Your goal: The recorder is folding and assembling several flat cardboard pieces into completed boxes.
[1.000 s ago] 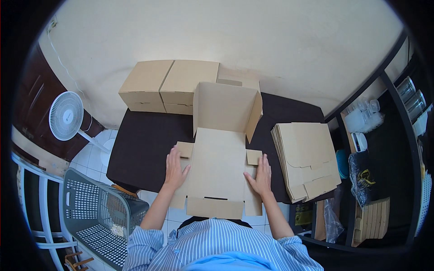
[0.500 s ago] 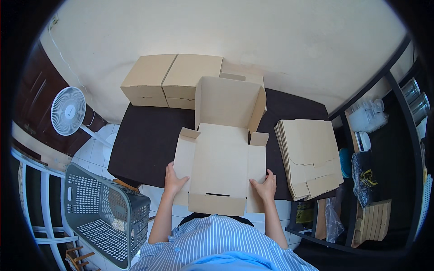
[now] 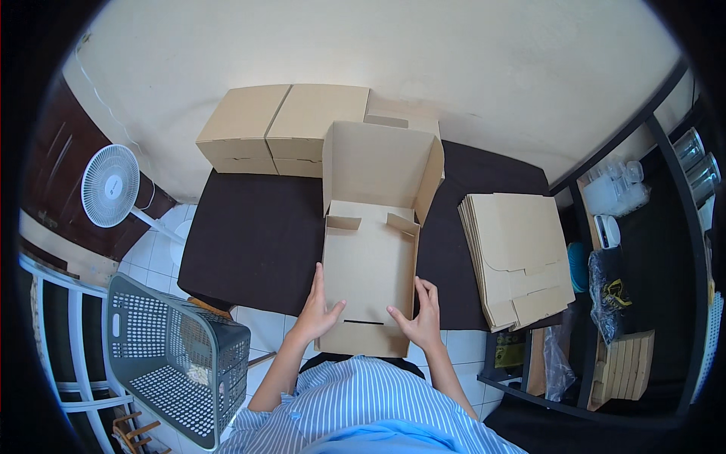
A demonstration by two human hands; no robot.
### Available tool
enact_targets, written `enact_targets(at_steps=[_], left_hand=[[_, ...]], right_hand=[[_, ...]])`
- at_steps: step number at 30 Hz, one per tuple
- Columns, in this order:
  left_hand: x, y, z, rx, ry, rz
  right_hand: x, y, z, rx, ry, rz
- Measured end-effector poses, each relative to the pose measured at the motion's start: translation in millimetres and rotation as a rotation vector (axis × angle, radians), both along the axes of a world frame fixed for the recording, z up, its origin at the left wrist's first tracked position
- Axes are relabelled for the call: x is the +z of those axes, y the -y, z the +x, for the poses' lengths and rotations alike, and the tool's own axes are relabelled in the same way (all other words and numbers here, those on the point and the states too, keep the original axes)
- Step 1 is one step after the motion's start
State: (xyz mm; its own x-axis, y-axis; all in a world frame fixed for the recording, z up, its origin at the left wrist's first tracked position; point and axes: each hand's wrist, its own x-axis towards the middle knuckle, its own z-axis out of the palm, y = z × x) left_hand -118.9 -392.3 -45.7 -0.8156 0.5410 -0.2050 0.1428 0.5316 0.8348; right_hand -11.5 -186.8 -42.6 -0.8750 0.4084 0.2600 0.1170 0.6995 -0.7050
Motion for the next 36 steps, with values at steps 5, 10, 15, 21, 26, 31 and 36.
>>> enact_targets(at_steps=[5,10,15,21,26,31,36], left_hand=[[-14,13,-15,0.107,0.033,0.117],[1,-3,-61,0.063,-0.228,0.156],[6,-33,-114,-0.110,-0.294,-0.231],[3,-51,-116,-0.044,-0.274,-0.347],[-10,-58,-111,-0.065,-0.254,-0.243],[-34,-61,-89,-0.175,-0.343,-0.251],[-65,-63,-71,-0.180,-0.558,-0.300]], right_hand=[[-12,-18,-5,-0.149,0.066,-0.308],[7,-50,-56,-0.054,0.007,-0.211],[9,-72,-110,0.077,0.307,0.265],[-1,-71,-128,-0.037,0.416,0.284],[-8,-55,-128,0.076,0.245,0.043],[-40,-37,-104,0.192,0.198,0.125],[-64,-15,-96,0.189,0.363,0.322]])
